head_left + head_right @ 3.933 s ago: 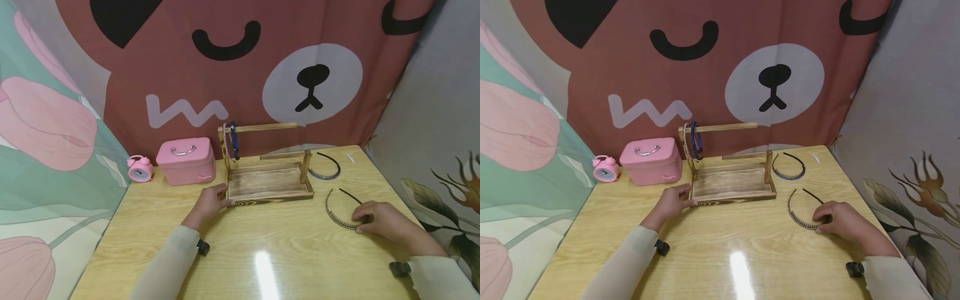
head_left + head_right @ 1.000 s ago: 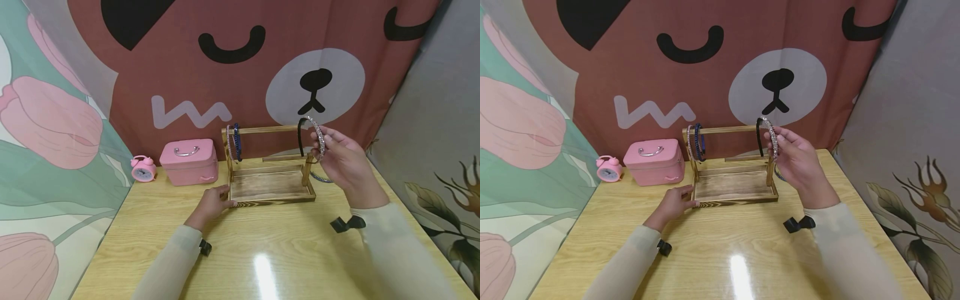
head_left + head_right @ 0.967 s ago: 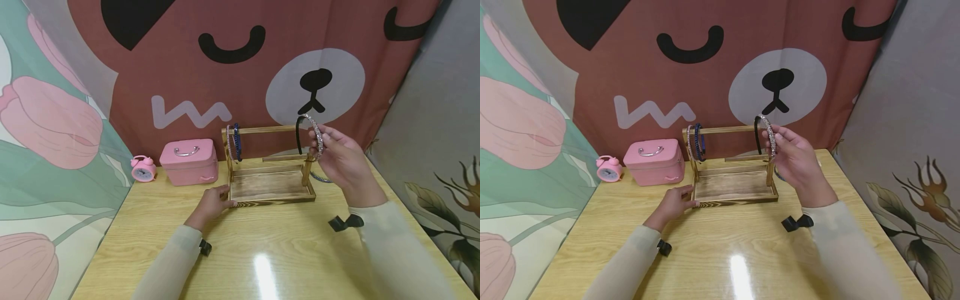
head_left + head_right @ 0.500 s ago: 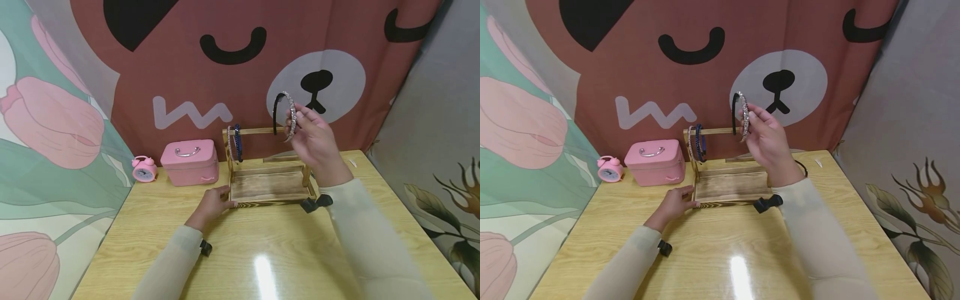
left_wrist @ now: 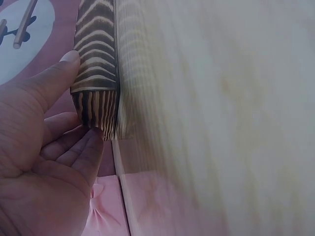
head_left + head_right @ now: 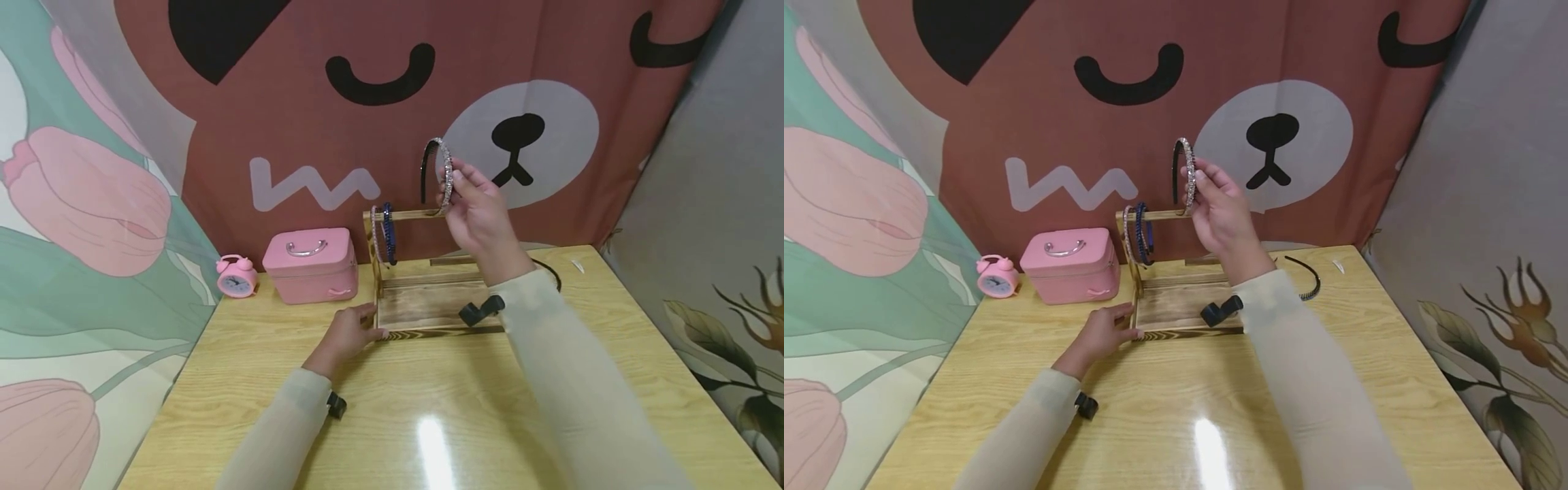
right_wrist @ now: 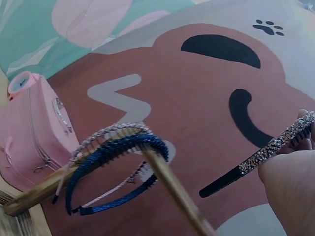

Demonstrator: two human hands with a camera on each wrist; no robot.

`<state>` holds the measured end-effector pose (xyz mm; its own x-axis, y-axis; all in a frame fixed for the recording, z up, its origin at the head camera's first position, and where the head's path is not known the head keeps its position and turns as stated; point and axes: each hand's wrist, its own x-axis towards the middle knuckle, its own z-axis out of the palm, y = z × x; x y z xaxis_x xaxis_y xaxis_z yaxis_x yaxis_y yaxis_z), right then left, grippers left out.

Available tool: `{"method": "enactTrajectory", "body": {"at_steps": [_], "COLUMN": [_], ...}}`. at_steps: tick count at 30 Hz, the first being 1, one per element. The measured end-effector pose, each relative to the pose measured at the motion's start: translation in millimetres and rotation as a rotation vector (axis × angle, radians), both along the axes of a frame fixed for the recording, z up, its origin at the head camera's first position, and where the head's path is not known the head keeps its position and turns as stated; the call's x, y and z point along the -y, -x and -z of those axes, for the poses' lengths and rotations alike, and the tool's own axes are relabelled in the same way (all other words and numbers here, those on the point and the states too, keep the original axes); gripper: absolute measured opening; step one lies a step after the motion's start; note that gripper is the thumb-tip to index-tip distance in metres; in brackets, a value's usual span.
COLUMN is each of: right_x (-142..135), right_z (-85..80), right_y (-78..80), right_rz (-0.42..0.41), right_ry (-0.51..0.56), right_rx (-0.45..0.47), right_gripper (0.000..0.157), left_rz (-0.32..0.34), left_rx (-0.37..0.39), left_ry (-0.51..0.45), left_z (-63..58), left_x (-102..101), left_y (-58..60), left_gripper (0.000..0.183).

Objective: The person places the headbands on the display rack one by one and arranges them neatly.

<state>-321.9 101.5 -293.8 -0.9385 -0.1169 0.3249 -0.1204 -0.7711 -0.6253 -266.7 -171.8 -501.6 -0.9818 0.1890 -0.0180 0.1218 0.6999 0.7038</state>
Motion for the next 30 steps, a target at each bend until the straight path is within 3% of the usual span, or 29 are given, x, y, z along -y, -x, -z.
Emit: {"method": "enactTrajectory", "body": {"at_steps": [11, 23, 30], "right_x": [18.8, 51.9, 62.6], "right_z": [31.1, 67.2, 79.8], "right_y": [11.6, 12.4, 11.8], "right_rz": [0.06, 0.148, 0.201], "right_ry": [-0.122, -0.255, -0.339], "right_rx": [0.043, 0.232, 0.263], "right_gripper": [0.021, 0.014, 0.011], "left_rz": [-0.001, 0.0, -0.006], "left_rx": [0.0, 0.004, 0.02], "left_ry": [-0.006, -0.021, -0.013], "left_z": [2.0, -0.9, 0.2], "left_x": [0.2, 0.8, -0.2], "left_y": [-1.3, -2.3, -1.8], "left_gripper": [0.068, 0.069, 0.071]}}
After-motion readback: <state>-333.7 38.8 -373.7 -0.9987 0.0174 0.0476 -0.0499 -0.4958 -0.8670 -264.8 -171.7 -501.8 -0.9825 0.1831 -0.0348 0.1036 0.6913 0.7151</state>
